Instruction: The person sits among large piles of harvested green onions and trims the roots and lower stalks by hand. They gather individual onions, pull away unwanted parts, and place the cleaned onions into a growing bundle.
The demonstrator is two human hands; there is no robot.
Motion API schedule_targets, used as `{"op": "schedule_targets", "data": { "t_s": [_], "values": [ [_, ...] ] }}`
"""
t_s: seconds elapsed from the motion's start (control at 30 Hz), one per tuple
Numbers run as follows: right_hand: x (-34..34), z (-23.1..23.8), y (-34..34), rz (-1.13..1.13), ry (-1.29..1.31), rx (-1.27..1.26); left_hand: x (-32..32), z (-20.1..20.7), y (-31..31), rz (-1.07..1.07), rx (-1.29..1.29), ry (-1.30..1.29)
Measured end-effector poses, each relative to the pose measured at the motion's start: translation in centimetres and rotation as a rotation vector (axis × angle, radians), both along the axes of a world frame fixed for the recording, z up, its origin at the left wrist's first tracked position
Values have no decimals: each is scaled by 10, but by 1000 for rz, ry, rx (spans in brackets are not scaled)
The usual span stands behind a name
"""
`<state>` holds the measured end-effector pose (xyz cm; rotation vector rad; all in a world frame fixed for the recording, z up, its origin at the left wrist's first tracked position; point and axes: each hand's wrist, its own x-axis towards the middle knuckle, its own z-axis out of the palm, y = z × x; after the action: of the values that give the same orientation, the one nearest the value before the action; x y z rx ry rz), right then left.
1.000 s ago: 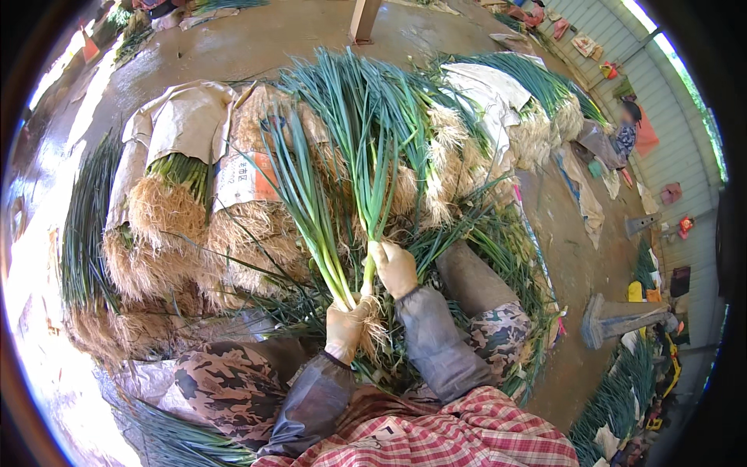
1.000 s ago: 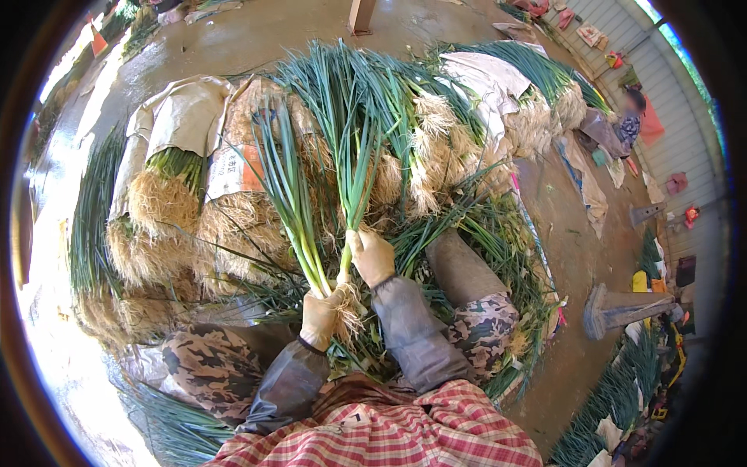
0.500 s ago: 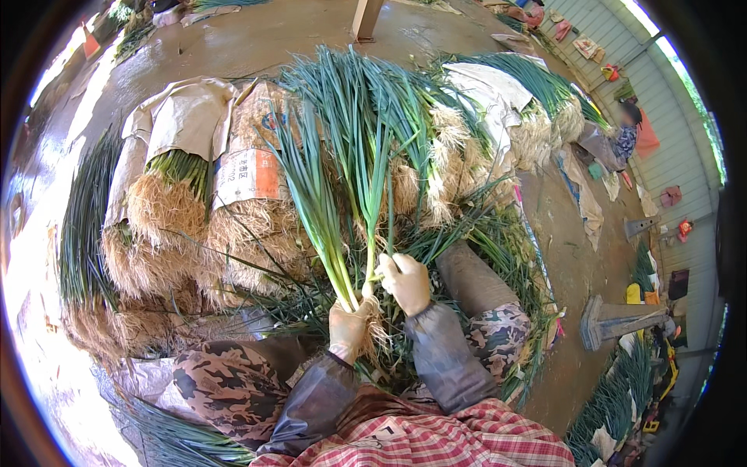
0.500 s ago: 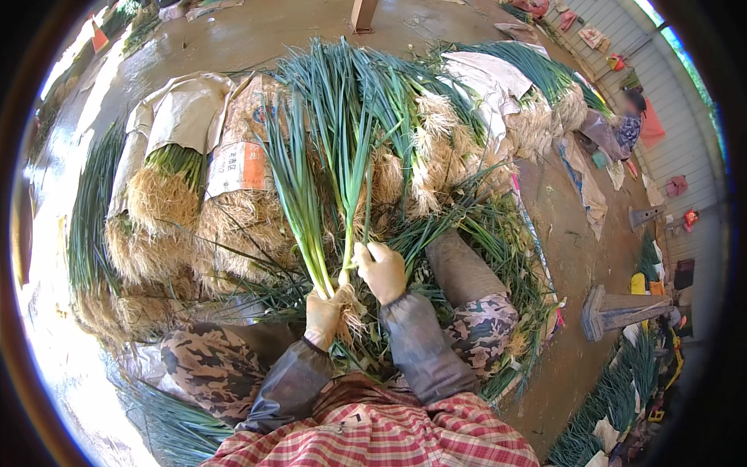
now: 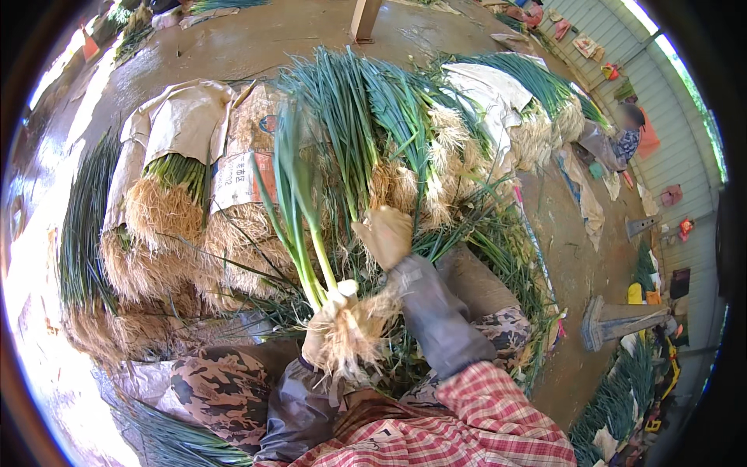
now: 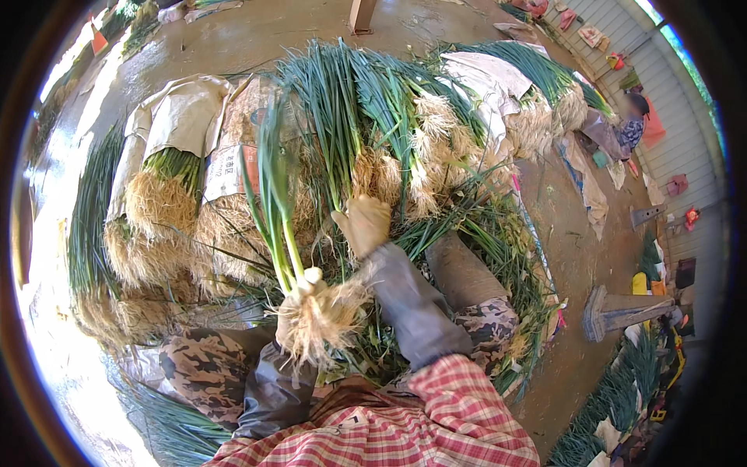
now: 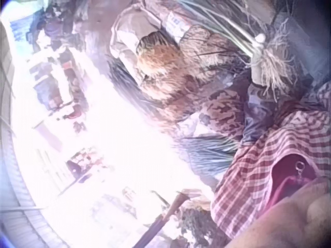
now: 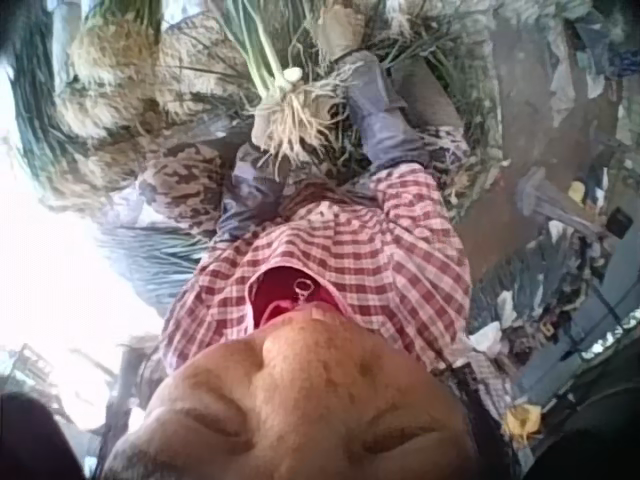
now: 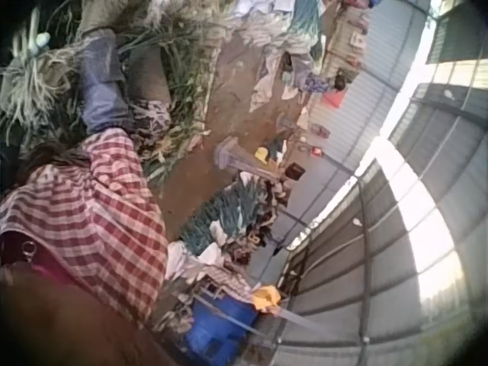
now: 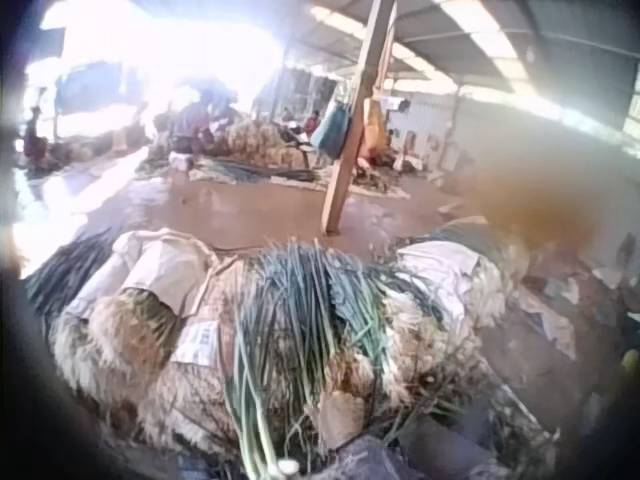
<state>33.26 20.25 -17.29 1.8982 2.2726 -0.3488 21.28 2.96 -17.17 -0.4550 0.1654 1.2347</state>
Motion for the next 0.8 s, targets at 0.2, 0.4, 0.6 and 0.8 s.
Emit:
{"op": "schedule_targets", "data": {
  "t_s": [0.2, 0.4, 0.6, 0.8],
  "values": [
    [6, -50, 6, -214, 385, -140, 5, -32, 2, -26, 101, 818],
    [6, -54, -17, -99, 433, 219, 21, -29, 8, -62, -18, 688],
    [-11, -59, 21, -97, 200, -59, 6, -24, 5, -45, 179, 502],
    [31, -50, -70, -185, 1399, -619, 21, -29, 9, 9, -54, 818]
  ]
}}
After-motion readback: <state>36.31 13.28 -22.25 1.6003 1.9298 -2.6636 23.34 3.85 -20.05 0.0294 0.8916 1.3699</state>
